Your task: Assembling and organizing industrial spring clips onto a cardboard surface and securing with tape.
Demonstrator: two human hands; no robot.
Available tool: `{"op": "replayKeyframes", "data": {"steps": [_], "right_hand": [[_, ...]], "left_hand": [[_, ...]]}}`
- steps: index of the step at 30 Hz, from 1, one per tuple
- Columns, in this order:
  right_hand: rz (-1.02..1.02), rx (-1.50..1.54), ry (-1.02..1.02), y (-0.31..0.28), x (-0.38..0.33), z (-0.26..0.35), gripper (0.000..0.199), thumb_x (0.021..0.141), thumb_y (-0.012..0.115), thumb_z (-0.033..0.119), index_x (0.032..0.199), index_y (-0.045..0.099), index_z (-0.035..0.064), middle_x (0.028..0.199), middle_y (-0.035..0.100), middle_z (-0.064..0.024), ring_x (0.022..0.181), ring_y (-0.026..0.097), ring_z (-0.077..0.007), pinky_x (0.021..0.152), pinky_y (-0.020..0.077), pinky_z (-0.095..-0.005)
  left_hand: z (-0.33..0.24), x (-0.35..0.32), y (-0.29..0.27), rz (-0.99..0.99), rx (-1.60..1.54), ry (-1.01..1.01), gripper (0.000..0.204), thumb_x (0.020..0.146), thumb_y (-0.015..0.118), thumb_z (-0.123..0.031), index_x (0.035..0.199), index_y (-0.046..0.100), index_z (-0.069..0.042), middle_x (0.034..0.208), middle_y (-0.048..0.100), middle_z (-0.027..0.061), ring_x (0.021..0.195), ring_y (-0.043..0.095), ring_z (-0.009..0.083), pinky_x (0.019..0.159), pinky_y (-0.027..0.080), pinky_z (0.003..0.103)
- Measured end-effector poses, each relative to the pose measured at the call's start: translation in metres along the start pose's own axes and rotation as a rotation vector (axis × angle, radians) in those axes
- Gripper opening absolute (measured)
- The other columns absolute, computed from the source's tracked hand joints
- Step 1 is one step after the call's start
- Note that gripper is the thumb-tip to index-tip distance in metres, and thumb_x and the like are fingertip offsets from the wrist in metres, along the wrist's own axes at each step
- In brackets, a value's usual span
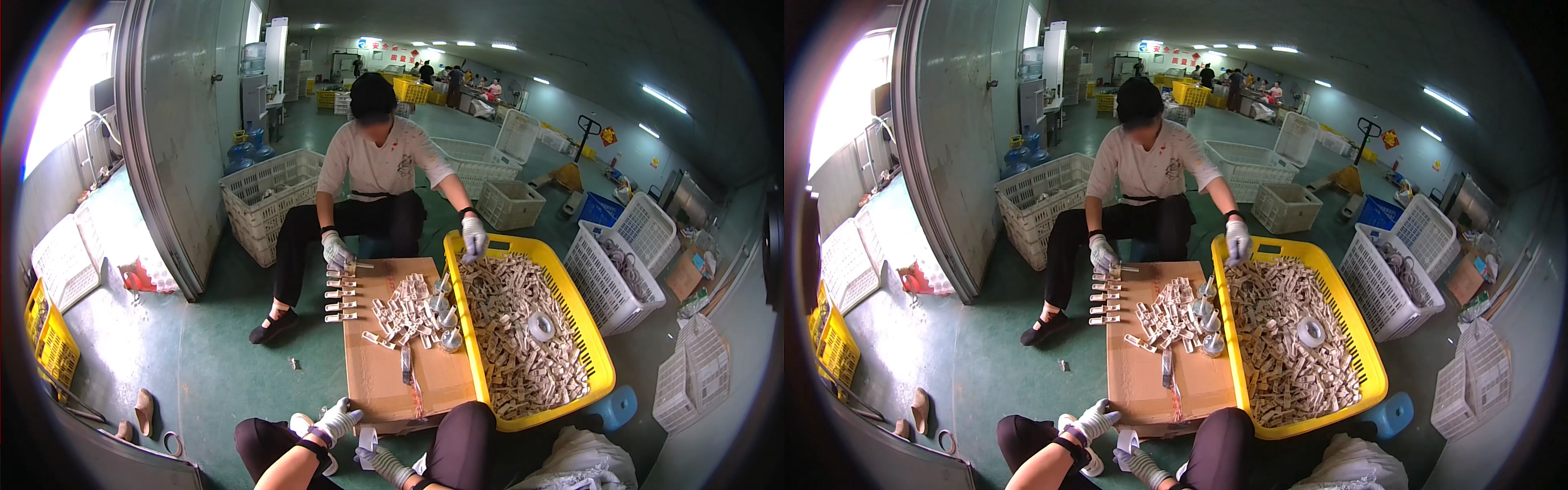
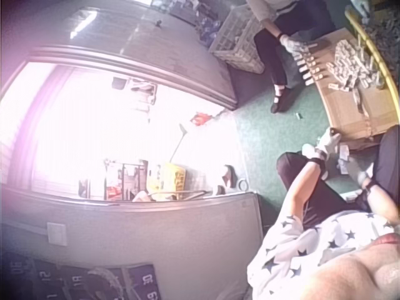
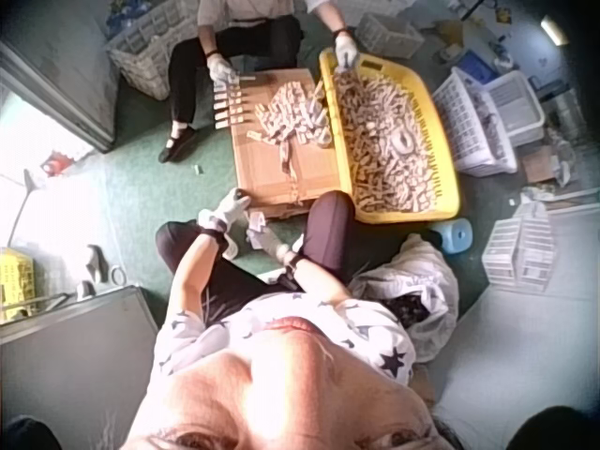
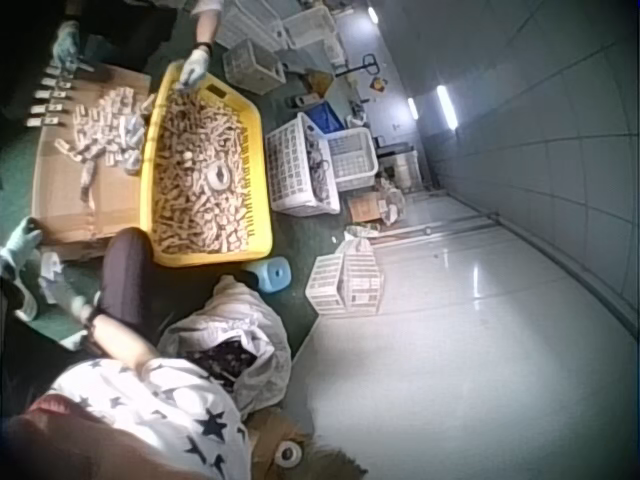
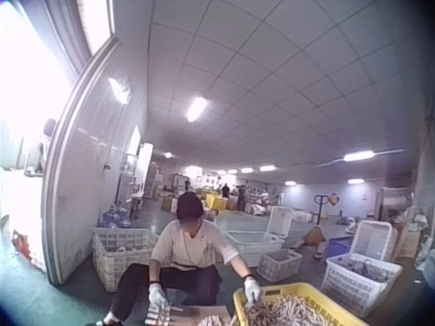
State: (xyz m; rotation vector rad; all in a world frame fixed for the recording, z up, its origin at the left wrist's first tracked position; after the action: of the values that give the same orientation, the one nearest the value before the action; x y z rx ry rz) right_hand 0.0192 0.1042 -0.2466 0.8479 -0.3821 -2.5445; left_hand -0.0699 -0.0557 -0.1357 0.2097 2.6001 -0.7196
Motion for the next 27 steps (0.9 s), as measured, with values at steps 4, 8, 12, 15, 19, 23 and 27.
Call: {"op": "replayKeyframes", "data": {"steps": [4,8,12,15,19,23,27], "right_hand": [[-0.012,-0.001,0.009,-0.001,-0.002,0.000,0.043,0.088,0.066,0.036,0.113,0.054,0.0041,0.094,0.064,-0.0055,0.084,0.064,-0.0155,0.074,0.0504,-0.0261],[-0.003,0.007,-0.002,0.003,-0.004,0.000,0.043,0.088,0.066,0.037,0.113,0.055,0.0042,0.093,0.064,-0.0051,0.084,0.064,-0.0150,0.073,0.0502,-0.0260],[0.019,-0.017,0.007,0.002,-0.005,0.002,0.039,0.089,0.065,0.036,0.110,0.057,0.0043,0.090,0.065,-0.0044,0.082,0.063,-0.0142,0.073,0.0498,-0.0261],[0.057,0.193,0.038,0.001,-0.001,-0.002,0.034,0.090,0.063,0.034,0.107,0.058,0.0043,0.089,0.065,-0.0041,0.080,0.063,-0.0143,0.072,0.0497,-0.0266],[-0.055,-0.013,0.035,0.001,-0.005,0.010,0.027,0.091,0.063,0.022,0.109,0.056,0.0023,0.088,0.064,-0.0040,0.077,0.063,-0.0158,0.070,0.0515,-0.0277],[-0.023,-0.053,0.024,0.005,-0.006,0.011,0.035,0.090,0.063,0.034,0.107,0.057,0.0042,0.090,0.064,-0.0041,0.081,0.062,-0.0144,0.074,0.0489,-0.0277],[-0.014,-0.023,0.026,0.004,-0.006,0.007,0.036,0.089,0.064,0.033,0.109,0.055,0.0041,0.092,0.062,-0.0034,0.082,0.062,-0.0148,0.074,0.0489,-0.0283]], "left_hand": [[-0.005,-0.003,-0.001,0.049,-0.013,-0.010,0.066,0.085,0.064,-0.034,0.135,0.040,0.000,0.128,0.055,0.0211,0.119,0.052,0.0324,0.100,0.041,0.035],[0.004,0.000,0.001,0.038,0.002,0.008,0.067,0.084,0.064,-0.034,0.135,0.039,0.001,0.128,0.054,0.0217,0.119,0.052,0.0320,0.100,0.041,0.035],[0.010,0.002,0.003,-0.002,0.005,-0.027,0.063,0.084,0.061,-0.036,0.134,0.043,-0.002,0.127,0.056,0.0195,0.118,0.053,0.0326,0.099,0.042,0.037],[0.014,0.007,0.004,-0.017,-0.008,0.030,0.059,0.084,0.061,-0.036,0.130,0.048,-0.001,0.122,0.058,0.0212,0.115,0.055,0.0342,0.097,0.043,0.038],[0.007,0.010,0.005,-0.010,0.017,0.028,0.057,0.084,0.060,-0.037,0.128,0.049,-0.001,0.121,0.058,0.0226,0.115,0.053,0.0378,0.097,0.042,0.040],[0.007,0.007,0.002,-0.001,-0.027,-0.005,0.057,0.085,0.060,-0.036,0.129,0.047,-0.001,0.121,0.057,0.0227,0.114,0.053,0.0376,0.098,0.042,0.040],[0.012,0.010,0.005,0.008,0.004,0.011,0.056,0.086,0.060,-0.034,0.128,0.047,0.000,0.120,0.058,0.0226,0.114,0.054,0.0372,0.097,0.042,0.039]]}}
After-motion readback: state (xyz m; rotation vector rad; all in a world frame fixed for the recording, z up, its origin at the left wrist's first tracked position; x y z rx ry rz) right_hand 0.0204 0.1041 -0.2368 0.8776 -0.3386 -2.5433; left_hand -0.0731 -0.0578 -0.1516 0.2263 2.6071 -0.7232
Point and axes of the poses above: each hand's wrist, its own x-axis towards the middle knuckle, its own y-axis out of the palm, z = x × y, the point moved 2 cm from there along x, towards the middle knuckle
